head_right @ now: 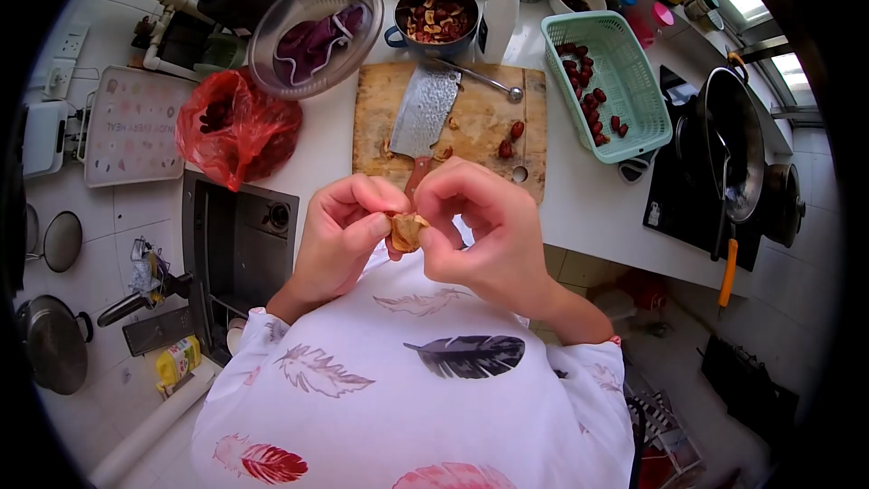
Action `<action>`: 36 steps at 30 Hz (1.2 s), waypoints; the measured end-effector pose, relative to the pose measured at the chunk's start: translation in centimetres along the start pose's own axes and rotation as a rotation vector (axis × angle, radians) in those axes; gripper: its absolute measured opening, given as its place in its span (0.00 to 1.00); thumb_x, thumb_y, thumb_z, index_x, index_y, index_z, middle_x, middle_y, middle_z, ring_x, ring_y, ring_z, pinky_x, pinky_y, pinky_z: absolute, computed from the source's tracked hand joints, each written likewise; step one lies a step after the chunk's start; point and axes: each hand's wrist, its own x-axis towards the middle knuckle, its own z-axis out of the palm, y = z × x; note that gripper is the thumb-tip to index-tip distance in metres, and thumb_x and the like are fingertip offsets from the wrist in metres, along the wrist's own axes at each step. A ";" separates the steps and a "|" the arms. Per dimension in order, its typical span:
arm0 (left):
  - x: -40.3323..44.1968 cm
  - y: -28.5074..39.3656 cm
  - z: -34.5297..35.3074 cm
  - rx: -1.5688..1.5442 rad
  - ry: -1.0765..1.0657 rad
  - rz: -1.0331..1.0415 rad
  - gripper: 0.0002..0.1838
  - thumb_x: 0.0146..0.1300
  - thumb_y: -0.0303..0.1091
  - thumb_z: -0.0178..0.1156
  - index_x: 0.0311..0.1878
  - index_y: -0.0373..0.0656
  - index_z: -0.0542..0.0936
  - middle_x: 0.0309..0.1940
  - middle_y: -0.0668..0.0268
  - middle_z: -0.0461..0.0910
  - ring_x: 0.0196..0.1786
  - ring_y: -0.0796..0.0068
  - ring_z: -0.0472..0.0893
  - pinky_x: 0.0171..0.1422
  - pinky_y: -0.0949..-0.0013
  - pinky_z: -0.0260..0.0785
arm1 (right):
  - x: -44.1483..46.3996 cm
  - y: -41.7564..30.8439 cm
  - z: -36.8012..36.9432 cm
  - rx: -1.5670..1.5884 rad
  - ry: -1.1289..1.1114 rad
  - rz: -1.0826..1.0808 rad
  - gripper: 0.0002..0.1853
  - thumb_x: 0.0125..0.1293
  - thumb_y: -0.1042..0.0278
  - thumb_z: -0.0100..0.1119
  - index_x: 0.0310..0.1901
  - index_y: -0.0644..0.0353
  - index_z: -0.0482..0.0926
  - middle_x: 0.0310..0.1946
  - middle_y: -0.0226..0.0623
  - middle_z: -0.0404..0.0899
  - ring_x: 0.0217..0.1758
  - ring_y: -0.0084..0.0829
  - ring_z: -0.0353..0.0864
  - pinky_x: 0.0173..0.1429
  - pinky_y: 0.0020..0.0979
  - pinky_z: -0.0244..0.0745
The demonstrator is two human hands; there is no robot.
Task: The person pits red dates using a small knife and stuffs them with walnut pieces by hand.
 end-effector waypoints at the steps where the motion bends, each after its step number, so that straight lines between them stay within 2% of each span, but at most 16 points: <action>1: 0.0 -0.1 0.0 -0.035 0.023 0.025 0.06 0.54 0.18 0.55 0.36 0.32 0.73 0.36 0.59 0.75 0.35 0.76 0.77 0.41 0.74 0.72 | 0.0 0.2 0.1 -0.001 -0.001 -0.004 0.11 0.45 0.86 0.55 0.32 0.65 0.71 0.30 0.29 0.70 0.28 0.16 0.66 0.31 0.18 0.64; 3: 0.0 -0.1 0.1 0.042 0.019 0.090 0.07 0.54 0.18 0.56 0.37 0.32 0.73 0.37 0.60 0.74 0.37 0.76 0.77 0.44 0.74 0.72 | 0.0 0.5 0.3 -0.149 0.048 -0.192 0.13 0.42 0.88 0.55 0.31 0.64 0.71 0.29 0.31 0.69 0.24 0.17 0.62 0.28 0.18 0.60; 5: 0.1 0.4 0.4 0.119 0.017 0.154 0.09 0.53 0.17 0.56 0.39 0.32 0.73 0.38 0.60 0.74 0.39 0.76 0.77 0.46 0.73 0.72 | 0.0 0.3 0.2 -0.190 0.071 -0.181 0.12 0.41 0.87 0.57 0.30 0.64 0.71 0.28 0.30 0.69 0.23 0.17 0.64 0.26 0.17 0.60; 7: 0.4 1.5 0.9 0.436 0.022 0.230 0.13 0.51 0.17 0.57 0.42 0.33 0.72 0.39 0.60 0.73 0.43 0.75 0.77 0.51 0.73 0.71 | 0.1 0.1 0.1 -0.306 0.068 -0.154 0.12 0.41 0.86 0.59 0.30 0.64 0.71 0.27 0.30 0.70 0.22 0.16 0.65 0.24 0.18 0.60; 9: 0.4 1.4 0.7 0.441 0.044 0.221 0.13 0.49 0.17 0.59 0.41 0.33 0.74 0.37 0.62 0.74 0.42 0.76 0.78 0.51 0.73 0.72 | 0.1 0.2 0.1 -0.366 0.044 -0.159 0.12 0.42 0.85 0.59 0.30 0.64 0.70 0.26 0.30 0.70 0.21 0.16 0.66 0.23 0.18 0.61; 11: 0.5 1.2 0.2 0.682 0.039 0.237 0.10 0.48 0.17 0.60 0.37 0.34 0.76 0.34 0.63 0.75 0.39 0.76 0.79 0.47 0.74 0.74 | 0.2 0.2 0.1 -0.426 0.020 -0.167 0.12 0.42 0.84 0.59 0.30 0.64 0.70 0.25 0.30 0.70 0.21 0.16 0.66 0.22 0.19 0.61; 12: 0.7 1.2 0.5 0.641 0.069 0.197 0.07 0.48 0.18 0.60 0.32 0.34 0.77 0.32 0.64 0.76 0.35 0.77 0.79 0.43 0.75 0.74 | 0.2 0.1 0.2 -0.473 0.005 -0.131 0.11 0.42 0.84 0.59 0.29 0.64 0.70 0.25 0.30 0.69 0.21 0.17 0.66 0.22 0.19 0.61; 16: 0.9 0.7 0.2 0.730 0.015 0.202 0.06 0.48 0.18 0.59 0.32 0.34 0.76 0.32 0.65 0.75 0.35 0.79 0.78 0.43 0.76 0.73 | 0.2 0.1 0.1 -0.547 -0.029 -0.065 0.10 0.42 0.82 0.59 0.27 0.63 0.69 0.21 0.30 0.66 0.20 0.19 0.64 0.22 0.20 0.61; 18: 1.0 0.5 0.0 0.527 0.010 0.113 0.07 0.49 0.18 0.58 0.33 0.33 0.75 0.32 0.66 0.75 0.35 0.81 0.76 0.44 0.76 0.72 | 0.3 0.3 0.1 -0.532 -0.035 -0.054 0.11 0.41 0.81 0.59 0.27 0.63 0.69 0.19 0.30 0.66 0.20 0.19 0.62 0.21 0.21 0.59; 22: 1.4 0.4 -0.7 0.357 0.078 -0.036 0.07 0.50 0.19 0.58 0.35 0.33 0.74 0.33 0.67 0.75 0.36 0.81 0.76 0.46 0.76 0.71 | 0.5 0.5 -0.2 -0.511 -0.044 -0.017 0.11 0.41 0.83 0.58 0.29 0.64 0.70 0.21 0.30 0.67 0.21 0.18 0.66 0.23 0.20 0.62; 24: 1.6 0.5 -1.3 0.210 0.056 -0.051 0.07 0.53 0.20 0.59 0.36 0.33 0.74 0.34 0.66 0.76 0.37 0.80 0.77 0.46 0.77 0.71 | 0.5 1.3 -0.1 -0.319 0.042 -0.083 0.11 0.42 0.86 0.57 0.30 0.66 0.71 0.25 0.31 0.70 0.26 0.17 0.70 0.27 0.17 0.66; 29: 1.7 0.7 -0.8 0.305 0.093 0.075 0.07 0.54 0.19 0.59 0.37 0.33 0.75 0.35 0.64 0.77 0.40 0.78 0.77 0.47 0.77 0.72 | 0.6 3.1 -0.5 -0.132 0.088 -0.166 0.10 0.47 0.88 0.54 0.32 0.68 0.70 0.31 0.34 0.72 0.32 0.17 0.73 0.32 0.16 0.70; 31: 1.9 0.4 -0.7 0.337 0.091 0.137 0.07 0.54 0.19 0.59 0.37 0.33 0.76 0.36 0.64 0.77 0.40 0.78 0.78 0.47 0.77 0.72 | 0.5 3.8 0.0 0.247 0.157 -0.033 0.09 0.50 0.87 0.51 0.33 0.67 0.68 0.31 0.34 0.71 0.30 0.17 0.72 0.31 0.18 0.70; 32: 2.1 0.0 -0.7 0.359 0.104 0.205 0.06 0.53 0.18 0.59 0.36 0.32 0.76 0.36 0.63 0.77 0.40 0.77 0.78 0.47 0.77 0.72 | 0.5 4.3 0.0 0.290 0.174 0.004 0.06 0.55 0.83 0.48 0.34 0.64 0.66 0.31 0.34 0.70 0.27 0.17 0.69 0.28 0.19 0.68; 33: 2.2 -0.3 -0.7 0.380 0.117 0.273 0.06 0.53 0.18 0.59 0.35 0.32 0.76 0.35 0.62 0.77 0.40 0.76 0.78 0.47 0.76 0.73 | 0.5 4.7 0.2 0.289 0.173 0.000 0.06 0.55 0.83 0.48 0.34 0.64 0.66 0.31 0.34 0.70 0.27 0.17 0.69 0.28 0.19 0.68; 36: 2.7 -1.2 -0.8 0.446 0.167 0.334 0.06 0.53 0.17 0.59 0.35 0.31 0.77 0.36 0.60 0.77 0.40 0.75 0.78 0.46 0.76 0.73 | 1.0 5.6 0.8 0.645 0.355 0.143 0.02 0.59 0.75 0.47 0.34 0.60 0.66 0.30 0.33 0.69 0.24 0.17 0.66 0.22 0.17 0.60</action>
